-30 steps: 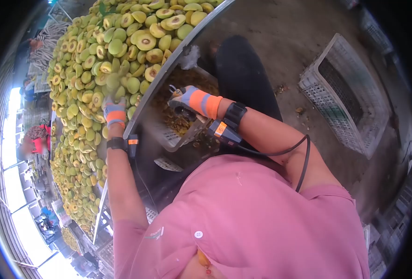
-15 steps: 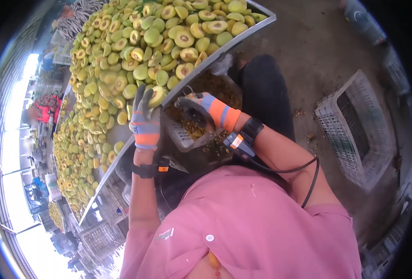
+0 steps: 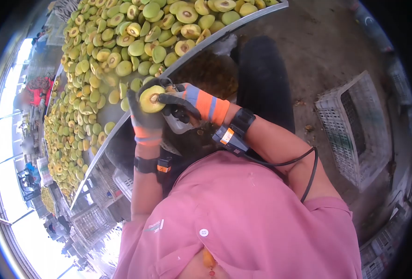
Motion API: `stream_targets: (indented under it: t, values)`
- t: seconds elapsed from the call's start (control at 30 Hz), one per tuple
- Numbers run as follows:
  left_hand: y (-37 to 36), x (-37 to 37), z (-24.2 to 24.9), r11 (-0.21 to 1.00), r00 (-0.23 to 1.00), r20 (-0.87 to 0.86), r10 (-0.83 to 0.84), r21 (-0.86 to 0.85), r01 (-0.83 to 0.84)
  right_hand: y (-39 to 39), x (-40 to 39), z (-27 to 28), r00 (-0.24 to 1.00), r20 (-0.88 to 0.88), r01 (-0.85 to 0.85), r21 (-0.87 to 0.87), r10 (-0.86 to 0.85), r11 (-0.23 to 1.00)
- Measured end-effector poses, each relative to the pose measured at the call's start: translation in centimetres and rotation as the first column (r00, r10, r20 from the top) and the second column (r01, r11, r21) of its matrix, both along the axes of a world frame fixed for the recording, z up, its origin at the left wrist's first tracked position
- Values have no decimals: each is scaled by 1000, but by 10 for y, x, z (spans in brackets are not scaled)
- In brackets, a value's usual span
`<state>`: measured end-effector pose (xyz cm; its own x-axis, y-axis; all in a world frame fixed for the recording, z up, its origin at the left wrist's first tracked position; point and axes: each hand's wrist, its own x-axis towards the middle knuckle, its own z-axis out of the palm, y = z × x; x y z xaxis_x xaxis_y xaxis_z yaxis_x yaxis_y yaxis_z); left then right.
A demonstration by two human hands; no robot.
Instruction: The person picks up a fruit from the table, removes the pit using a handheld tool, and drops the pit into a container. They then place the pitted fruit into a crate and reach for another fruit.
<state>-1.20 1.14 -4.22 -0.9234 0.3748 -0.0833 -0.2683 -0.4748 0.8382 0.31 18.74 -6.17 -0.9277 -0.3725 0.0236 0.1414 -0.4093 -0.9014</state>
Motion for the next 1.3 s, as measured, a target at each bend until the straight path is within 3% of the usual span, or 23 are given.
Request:
stream_targets:
  t: [0.03,0.07,0.1,0.17,0.2,0.23,0.3,0.37,0.43,0.57,0.67,0.87,1.0,1.13,1.23,1.3]
  values:
    - [0,2,-4,944,971,-230,66,-301,-136,-4,-1,-1,995,100,-18,-26,21,999]
    - [4,6,-9,785,889,-455,46,-535,-314,-8,-3,-4,984,180,5,-25,-1,1000]
    - [9,8,-12,552,769,-637,-55,-661,-508,-10,-6,-8,966,258,32,-19,-26,999]
    - [15,8,-10,873,933,-226,281,-344,-347,-15,-9,-18,986,-12,168,171,-168,971]
    - [13,4,-11,910,932,-77,355,-198,-363,-17,-10,-23,964,-159,249,247,-215,936]
    - [12,3,-12,917,913,83,398,-51,-395,-17,-8,-20,968,-161,238,345,-192,908]
    - [10,4,-13,836,898,-170,405,-328,-439,-14,-5,-13,976,-162,209,530,-144,822]
    - [13,5,-16,775,875,-263,407,-407,-483,-14,-3,-11,979,-179,188,631,-94,753]
    - [21,3,-21,796,856,-209,472,-316,-516,-15,-4,-13,981,-178,181,673,-80,717]
    - [25,5,-15,707,866,-344,363,-504,-496,-15,-3,-18,992,-56,121,608,-110,785]
    - [29,4,-11,709,861,-431,269,-517,-480,-13,-3,-10,991,-19,115,614,-131,781]
    - [44,15,-4,759,844,-458,280,-433,-487,-15,-2,-20,987,-85,159,667,-137,728]
    - [43,12,-15,634,792,-554,257,-521,-571,-21,-1,-26,986,-56,158,619,-157,769]
    - [41,2,-2,343,548,-835,-48,-529,-776,-20,-2,-22,995,-51,99,573,-86,813]
    - [19,-6,-3,376,406,-857,-317,-506,-776,-18,-3,-24,1000,-8,-1,531,7,848]
    - [8,-10,0,371,337,-810,-481,-536,-758,-11,-5,-16,986,120,-159,508,113,846]
